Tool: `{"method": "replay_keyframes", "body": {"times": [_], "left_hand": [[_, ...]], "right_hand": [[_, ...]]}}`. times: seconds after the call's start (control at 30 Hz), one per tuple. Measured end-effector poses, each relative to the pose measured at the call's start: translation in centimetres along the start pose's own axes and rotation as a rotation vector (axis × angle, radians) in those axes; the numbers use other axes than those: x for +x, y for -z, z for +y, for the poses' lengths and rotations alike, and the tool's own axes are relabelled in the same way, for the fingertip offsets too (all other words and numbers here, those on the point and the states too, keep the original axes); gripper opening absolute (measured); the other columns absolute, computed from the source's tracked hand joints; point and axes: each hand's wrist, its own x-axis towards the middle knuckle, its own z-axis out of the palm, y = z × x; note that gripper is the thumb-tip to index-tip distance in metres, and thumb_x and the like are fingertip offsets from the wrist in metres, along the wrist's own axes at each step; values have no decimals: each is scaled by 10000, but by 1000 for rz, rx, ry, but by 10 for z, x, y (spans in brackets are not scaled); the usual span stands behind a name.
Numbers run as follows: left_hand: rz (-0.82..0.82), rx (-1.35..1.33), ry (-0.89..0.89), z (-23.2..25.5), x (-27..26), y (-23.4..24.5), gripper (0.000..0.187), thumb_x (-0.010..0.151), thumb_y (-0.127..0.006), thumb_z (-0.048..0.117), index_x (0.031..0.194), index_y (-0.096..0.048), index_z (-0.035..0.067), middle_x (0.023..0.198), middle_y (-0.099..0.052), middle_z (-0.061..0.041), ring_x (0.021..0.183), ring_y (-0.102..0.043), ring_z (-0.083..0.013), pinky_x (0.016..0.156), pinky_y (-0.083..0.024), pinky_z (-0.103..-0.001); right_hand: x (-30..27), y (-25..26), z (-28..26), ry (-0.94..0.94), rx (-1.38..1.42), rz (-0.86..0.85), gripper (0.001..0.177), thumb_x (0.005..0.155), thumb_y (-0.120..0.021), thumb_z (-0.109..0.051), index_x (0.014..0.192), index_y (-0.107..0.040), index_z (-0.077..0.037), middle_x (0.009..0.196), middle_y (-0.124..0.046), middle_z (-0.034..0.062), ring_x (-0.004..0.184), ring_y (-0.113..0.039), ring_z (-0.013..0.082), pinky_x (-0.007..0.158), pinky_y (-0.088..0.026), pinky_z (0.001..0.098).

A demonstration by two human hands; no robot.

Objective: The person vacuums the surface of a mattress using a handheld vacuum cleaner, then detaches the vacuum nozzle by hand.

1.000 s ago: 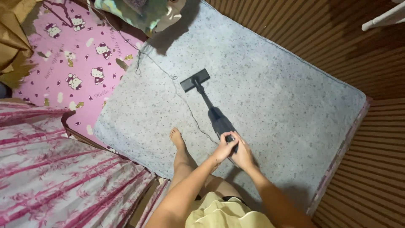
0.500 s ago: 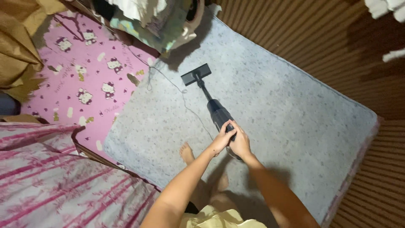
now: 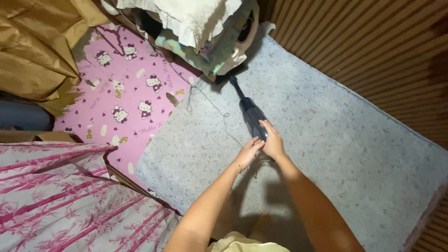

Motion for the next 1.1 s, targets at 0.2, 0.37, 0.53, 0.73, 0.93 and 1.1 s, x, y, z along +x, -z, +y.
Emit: {"method": "replay_keyframes", "body": {"times": [0.2,0.37,0.53,0.73,0.93,1.1], "left_hand": [[-11,90,-25,-28,7,-7,831,901,-601,577,1510,-473,25,1462,-595,-135,1288,-585,-282,998,-484,-397],[2,-5,116,-19,-28,-45,805,871,-632,554,1517,-452,109,1451,-576,-77,1281,-561,-223,958,-467,-407],[45,-44,49,-47,-15,-103,748,884,-664,516,1478,-517,86,1367,-650,-96,1205,-635,-232,925,-520,-363],[65,-295,-23,-58,-3,-191,473,978,-679,408,1178,-699,-20,1031,-697,-99,891,-674,-157,732,-546,-288],[137,-232,-39,-30,-30,-261,515,1020,-646,468,939,-688,-39,796,-714,-92,675,-628,-150,588,-492,-269],[426,-8,-86,-3,-87,-297,496,923,-686,488,964,-707,-6,783,-715,-61,716,-669,-134,663,-528,-275]], "right_hand": [[-15,25,38,-15,31,-7,794,691,-729,19,1442,-548,-164,1409,-607,219,1272,-604,401,1025,-507,402],[-58,80,42,-353,180,-9,812,683,-688,67,1444,-557,-184,1280,-692,155,1145,-681,288,952,-524,346],[-106,152,63,-469,366,30,861,639,-630,159,1442,-552,-143,1277,-655,139,1053,-673,231,848,-567,333],[-144,243,54,-580,549,33,880,642,-566,200,1457,-531,-129,1270,-613,117,950,-694,228,683,-589,336],[-168,304,58,-331,483,-58,862,643,-581,186,1464,-521,-69,1341,-621,132,1086,-673,189,860,-570,285],[-177,336,40,-231,363,-228,830,646,-573,150,1447,-547,-67,1300,-661,114,1029,-683,172,828,-554,267]]}}
